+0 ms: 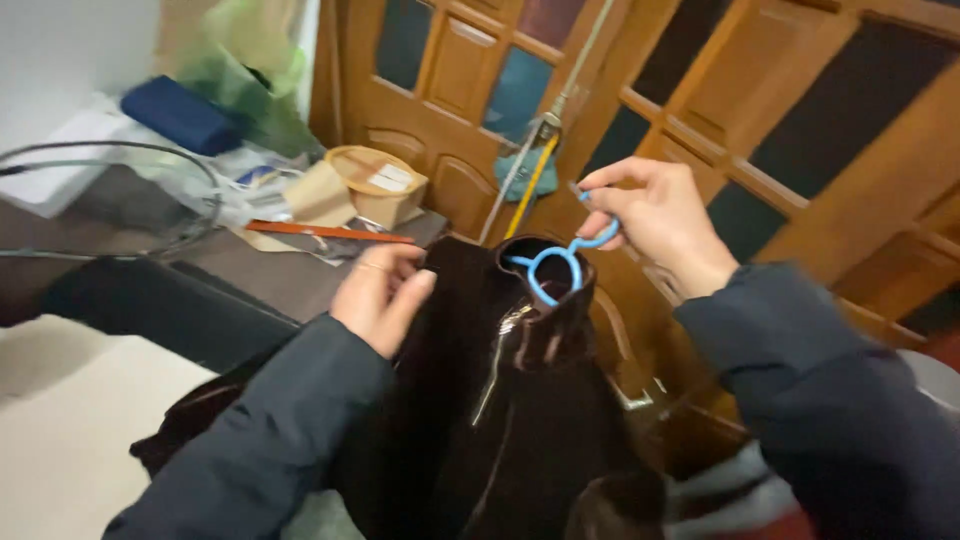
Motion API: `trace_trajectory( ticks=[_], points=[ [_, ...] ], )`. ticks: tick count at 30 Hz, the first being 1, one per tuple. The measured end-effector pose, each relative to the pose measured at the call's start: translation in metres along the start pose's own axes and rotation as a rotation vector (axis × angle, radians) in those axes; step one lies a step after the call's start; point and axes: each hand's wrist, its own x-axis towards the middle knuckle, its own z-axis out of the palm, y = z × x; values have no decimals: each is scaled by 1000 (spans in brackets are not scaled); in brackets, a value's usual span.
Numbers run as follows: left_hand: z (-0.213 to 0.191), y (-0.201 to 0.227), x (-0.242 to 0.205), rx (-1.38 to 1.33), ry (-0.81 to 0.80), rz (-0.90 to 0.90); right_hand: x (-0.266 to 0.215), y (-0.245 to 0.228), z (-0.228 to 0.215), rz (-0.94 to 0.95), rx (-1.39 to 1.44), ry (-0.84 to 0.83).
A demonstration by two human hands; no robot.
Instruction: Placing a brown velvet jacket on a plastic hanger and zipping it up.
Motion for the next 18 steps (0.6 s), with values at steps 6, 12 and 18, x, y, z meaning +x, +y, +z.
trace_trajectory(
  ticks=[6, 12, 18],
  points=[
    [41, 125, -40, 44, -455, -37, -10, 11, -15, 145, 121, 25],
    [37, 128, -37, 327, -860, -117, -24, -9, -2, 228, 325, 177],
    [13, 42, 20, 457, -765, 13, -23, -5, -12, -131, 86, 41]
  ],
)
